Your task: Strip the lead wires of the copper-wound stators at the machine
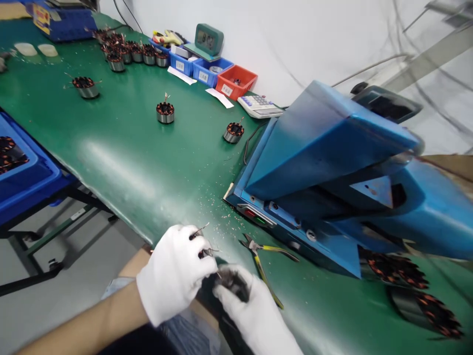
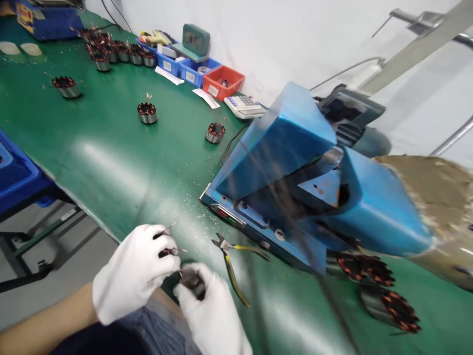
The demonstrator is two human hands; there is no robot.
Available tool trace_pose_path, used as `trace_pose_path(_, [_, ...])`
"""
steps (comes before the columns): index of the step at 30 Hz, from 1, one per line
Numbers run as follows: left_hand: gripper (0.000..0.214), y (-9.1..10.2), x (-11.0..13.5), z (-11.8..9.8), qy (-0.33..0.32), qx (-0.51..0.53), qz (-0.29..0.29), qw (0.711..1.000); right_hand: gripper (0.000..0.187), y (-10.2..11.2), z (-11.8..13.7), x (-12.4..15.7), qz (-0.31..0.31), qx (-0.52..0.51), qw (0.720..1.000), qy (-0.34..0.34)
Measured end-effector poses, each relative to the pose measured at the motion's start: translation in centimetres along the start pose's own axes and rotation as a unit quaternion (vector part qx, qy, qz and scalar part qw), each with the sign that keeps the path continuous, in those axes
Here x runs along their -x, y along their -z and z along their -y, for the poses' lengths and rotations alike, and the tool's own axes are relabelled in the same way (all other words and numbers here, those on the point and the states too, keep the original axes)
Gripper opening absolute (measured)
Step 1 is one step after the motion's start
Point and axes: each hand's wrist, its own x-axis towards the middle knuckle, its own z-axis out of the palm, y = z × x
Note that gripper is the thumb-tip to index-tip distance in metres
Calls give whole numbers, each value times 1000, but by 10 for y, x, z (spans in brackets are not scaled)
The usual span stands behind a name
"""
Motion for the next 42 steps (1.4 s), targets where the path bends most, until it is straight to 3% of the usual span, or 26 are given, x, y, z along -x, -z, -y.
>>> trace_pose_path(2, [6, -1, 1, 1, -5, -2, -2, 1000, 22, 1, -1, -3, -54, 65, 995, 53])
trace_pose_path(4, [7, -2, 2, 1, -6, -5, 3, 1000, 16, -4, -2, -4, -52, 12, 998, 29])
trace_pose_path(5, [7, -2, 2, 2, -5, -7, 10, 1000, 13, -7, -2, -4, -33, -36, 999, -7])
trace_pose_path(8, [7, -1, 3, 2, -8, -15, 21, 1000, 35, -17, 2, -3, 57, -144, 982, -110])
trace_pose_path(11, [6, -1, 2, 4, -20, -11, 22, 1000, 34, -16, 6, -1, 116, -191, 960, -168])
trace_pose_path(13, [5, -1, 2, 5, -23, 1, 18, 1000, 25, -11, 7, 2, 62, -119, 979, -152])
trace_pose_path(16, [8, -1, 1, 5, -20, 7, 6, 1000, 24, -10, 3, 5, -111, 36, 992, -43])
trace_pose_path(18, [8, -1, 1, 4, -17, 4, 4, 1000, 20, -15, 0, 6, -139, 17, 990, -36])
trace_pose_path(21, [6, -2, 1, 4, -13, -1, 4, 1000, 34, -27, 1, 6, -29, -153, 979, -127])
trace_pose_path(24, [7, -3, 1, 4, -12, 5, 0, 1000, 33, -28, 5, 5, 74, -316, 927, -190])
trace_pose_path(25, [7, -3, 1, 5, -14, 9, 0, 1000, 30, -24, 6, 4, 94, -312, 924, -200])
trace_pose_path(26, [7, -3, 1, 5, -17, 15, 1, 1000, 28, -20, 6, 4, 91, -260, 941, -195])
trace_pose_path(27, [8, -3, 1, 6, -19, 18, 0, 1000, 25, -15, 4, 4, 70, -173, 967, -170])
trace_pose_path(29, [8, -2, 1, 6, -20, 20, -1, 1000, 17, -6, -3, 3, -19, 41, 998, -37])
trace_pose_path(30, [7, -2, 1, 5, -18, 19, -1, 1000, 14, -3, -7, 3, -69, 136, 986, 60])
trace_pose_path(32, [6, -1, 1, 4, -13, 18, 0, 1000, 18, -2, -15, 2, -139, 246, 928, 243])
trace_pose_path(33, [6, -1, 1, 4, -11, 18, 3, 1000, 20, -5, -18, 2, -150, 256, 911, 285])
trace_pose_path(34, [6, 0, 1, 3, -11, 17, 4, 1000, 17, -10, -19, 2, -157, 233, 919, 275])
trace_pose_path(35, [5, 0, 1, 3, -11, 16, 6, 1000, 13, -15, -18, 2, -151, 175, 949, 215])
trace_pose_path(36, [5, -1, 1, 3, -11, 13, 8, 1000, 16, -20, -15, 2, -130, 77, 981, 123])
trace_pose_path(37, [5, -1, 1, 2, -10, 8, 11, 1000, 25, -24, -12, 3, -96, -48, 994, 17])
trace_pose_path(39, [6, -1, 2, 2, -5, 5, 14, 1000, 36, -28, -3, 4, -21, -273, 951, -142])
trace_pose_path(40, [6, -1, 2, 3, -1, 9, 14, 1000, 38, -27, 2, 5, 14, -329, 928, -176])
trace_pose_path(41, [6, -1, 2, 3, 4, 16, 14, 1000, 38, -25, 6, 6, 35, -337, 922, -187])
trace_pose_path(42, [7, -1, 3, 3, 8, 26, 15, 1000, 36, -22, 8, 7, 36, -304, 934, -186])
